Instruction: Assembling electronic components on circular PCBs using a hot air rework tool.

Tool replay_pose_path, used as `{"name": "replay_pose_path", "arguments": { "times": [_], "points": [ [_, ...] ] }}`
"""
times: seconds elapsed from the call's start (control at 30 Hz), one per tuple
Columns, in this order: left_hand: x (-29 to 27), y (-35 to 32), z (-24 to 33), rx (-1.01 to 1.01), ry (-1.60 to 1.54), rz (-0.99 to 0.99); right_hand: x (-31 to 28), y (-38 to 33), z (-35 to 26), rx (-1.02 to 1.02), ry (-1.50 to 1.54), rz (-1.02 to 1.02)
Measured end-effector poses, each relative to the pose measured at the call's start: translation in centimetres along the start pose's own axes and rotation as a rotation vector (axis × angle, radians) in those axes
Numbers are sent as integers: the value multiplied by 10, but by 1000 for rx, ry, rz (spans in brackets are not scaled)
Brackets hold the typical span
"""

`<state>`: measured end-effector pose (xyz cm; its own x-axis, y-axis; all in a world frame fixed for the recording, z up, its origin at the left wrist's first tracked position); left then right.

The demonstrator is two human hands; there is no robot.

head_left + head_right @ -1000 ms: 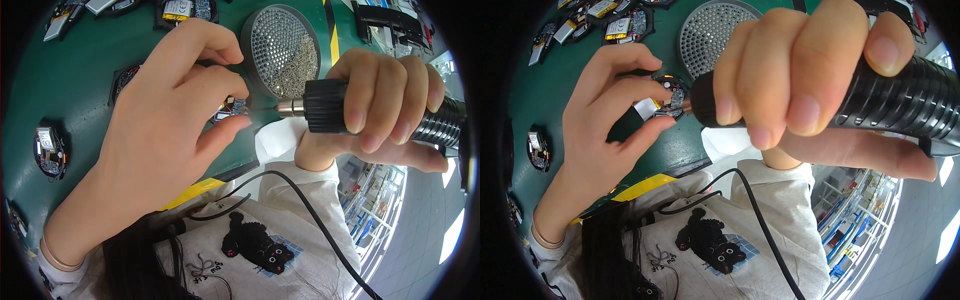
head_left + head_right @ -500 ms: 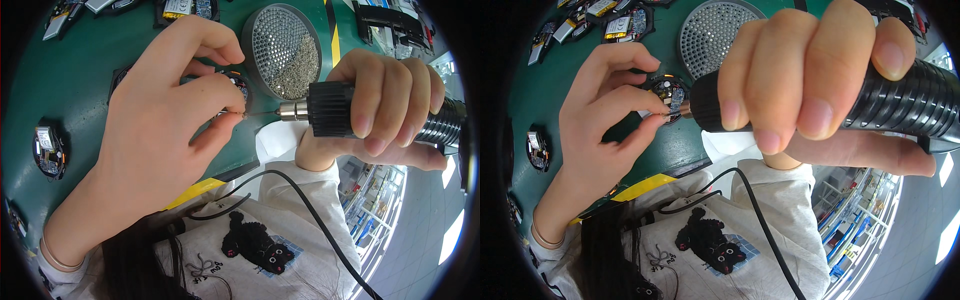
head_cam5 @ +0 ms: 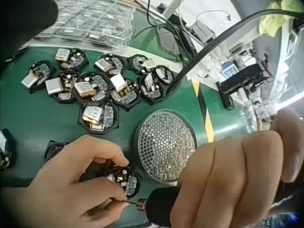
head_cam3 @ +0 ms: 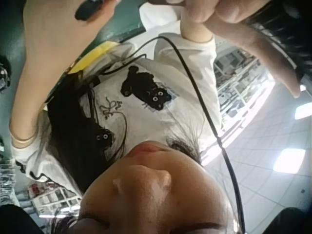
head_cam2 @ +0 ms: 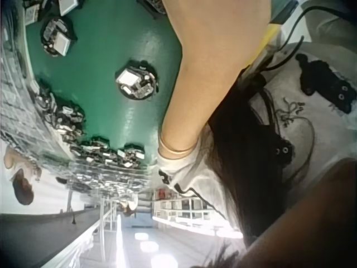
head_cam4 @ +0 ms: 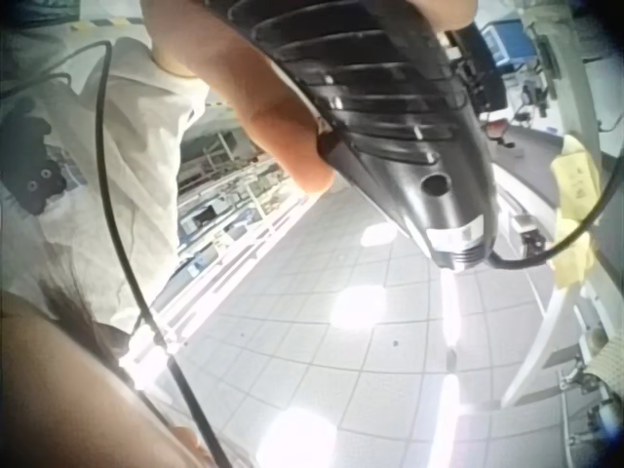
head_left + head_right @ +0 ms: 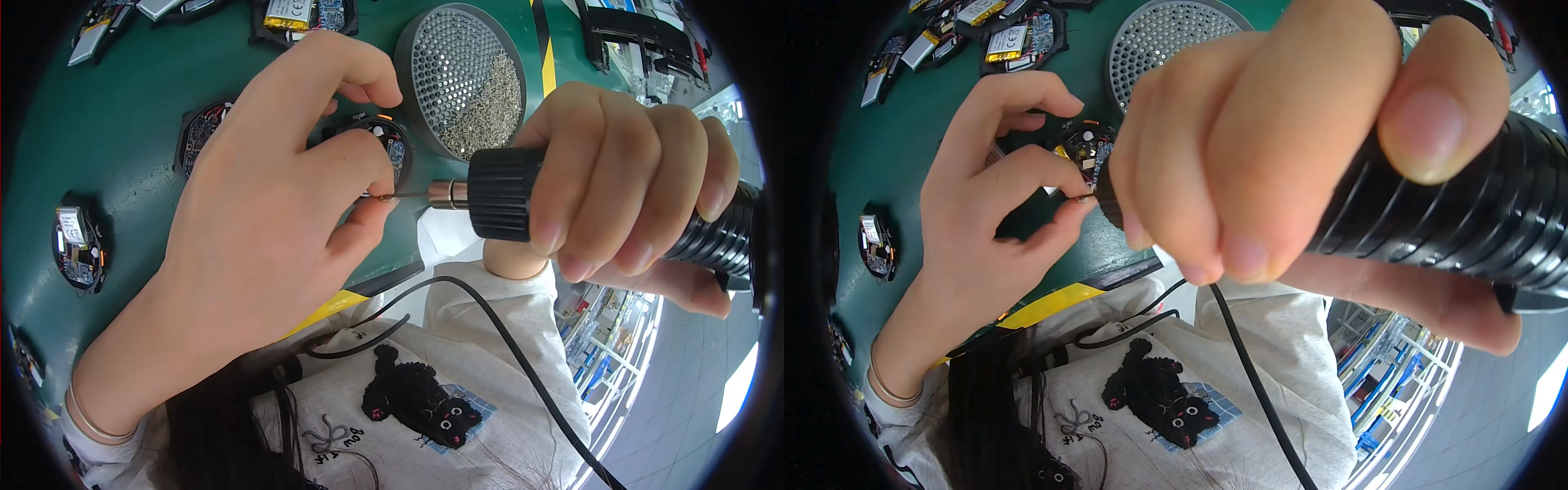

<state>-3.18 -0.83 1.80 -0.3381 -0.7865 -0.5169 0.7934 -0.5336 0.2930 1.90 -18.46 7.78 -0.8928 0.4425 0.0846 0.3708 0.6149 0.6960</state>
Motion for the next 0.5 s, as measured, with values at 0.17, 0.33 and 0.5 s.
{"name": "replay_pose_path", "arguments": {
  "times": [0.17,0.33,0.5],
  "points": [
    [4,-1,0,20,47,12,9,0,6,-53,-19,8],
    [5,-1,0,18,33,-2,8,0,6,-66,17,-36],
    [3,-1,1,17,37,-10,11,2,4,-53,-28,-3]
  ]
}}
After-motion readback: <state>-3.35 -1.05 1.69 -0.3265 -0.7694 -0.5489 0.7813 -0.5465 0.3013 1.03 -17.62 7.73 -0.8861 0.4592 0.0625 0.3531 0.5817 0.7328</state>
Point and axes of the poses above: each hand's wrist, its own y-axis towards the middle knuckle, its own x-axis out of the palm, z = x × y, the point moved 3 cm from there along y, towards the middle knuckle, and after that the axes turned 12 degrees about -z, right-handed, at the moved point
